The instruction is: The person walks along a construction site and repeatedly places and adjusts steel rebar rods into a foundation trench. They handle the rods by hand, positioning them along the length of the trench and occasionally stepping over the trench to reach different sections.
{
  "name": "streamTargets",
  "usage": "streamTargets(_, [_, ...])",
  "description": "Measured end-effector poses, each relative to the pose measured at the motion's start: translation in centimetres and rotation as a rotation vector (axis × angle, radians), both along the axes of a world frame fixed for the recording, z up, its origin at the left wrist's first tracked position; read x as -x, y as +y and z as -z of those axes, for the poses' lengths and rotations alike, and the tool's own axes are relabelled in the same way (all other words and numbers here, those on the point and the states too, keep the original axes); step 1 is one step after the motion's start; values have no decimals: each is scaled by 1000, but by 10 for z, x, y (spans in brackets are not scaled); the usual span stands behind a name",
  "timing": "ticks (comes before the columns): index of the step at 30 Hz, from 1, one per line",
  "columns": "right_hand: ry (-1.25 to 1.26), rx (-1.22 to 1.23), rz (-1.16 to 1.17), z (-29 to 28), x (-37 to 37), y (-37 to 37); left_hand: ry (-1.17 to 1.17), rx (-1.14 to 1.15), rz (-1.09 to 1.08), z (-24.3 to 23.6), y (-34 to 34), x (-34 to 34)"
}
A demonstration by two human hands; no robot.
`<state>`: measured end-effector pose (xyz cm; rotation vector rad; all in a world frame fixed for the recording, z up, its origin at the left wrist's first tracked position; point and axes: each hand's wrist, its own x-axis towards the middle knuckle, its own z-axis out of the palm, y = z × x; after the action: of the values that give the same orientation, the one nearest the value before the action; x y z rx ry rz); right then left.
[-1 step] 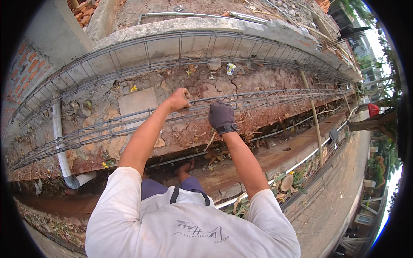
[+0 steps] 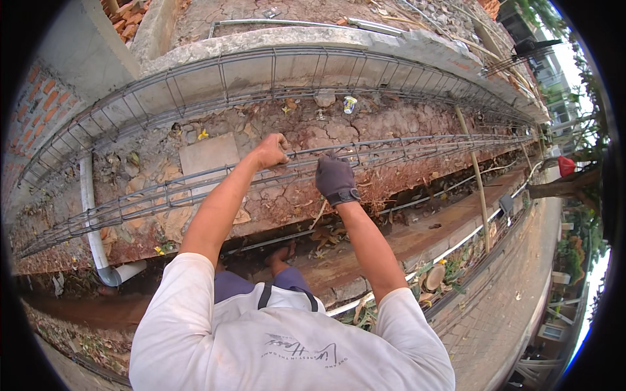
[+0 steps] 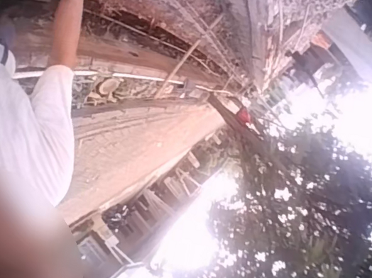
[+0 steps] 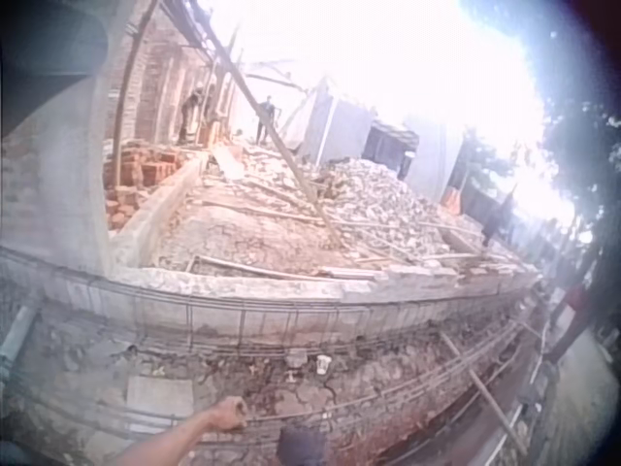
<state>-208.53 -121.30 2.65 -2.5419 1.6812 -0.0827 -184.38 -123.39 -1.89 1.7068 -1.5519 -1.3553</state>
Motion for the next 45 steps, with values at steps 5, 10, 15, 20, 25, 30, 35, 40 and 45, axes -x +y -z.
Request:
streamTargets(5, [-219,-50,73,15,9,17,28,2,15,-1,1,-1])
streamTargets(10, [-666,-130,84,13,17,-1,-13,2,28,0,-9,-6])
streamTargets(15, [-903,-824,290,-27,35,-51,128,-47,-11,4,-9,-9])
streamTargets(20, [-736,-728,258,-43,43,-62,89,-78,40,-2,-9,-8])
streamTargets(25, [-305,-140,-82,-14,40,-17,-7,-22,67,-7,-10,-9])
streamTargets(30, [78,136,-147,-18,21,29,-36,-39,90,-3,-11,-10])
streamTargets(35, [-25,120,33,-63,36,39,-46,18,38,-4,-10,-8])
streamTargets(40, [-100,323,-293,-65,53,38,110,-91,4,-5,-8,-7])
streamTargets(45, [-52,386,-823,-59,51,37,8,-13,72,-3,-9,-9])
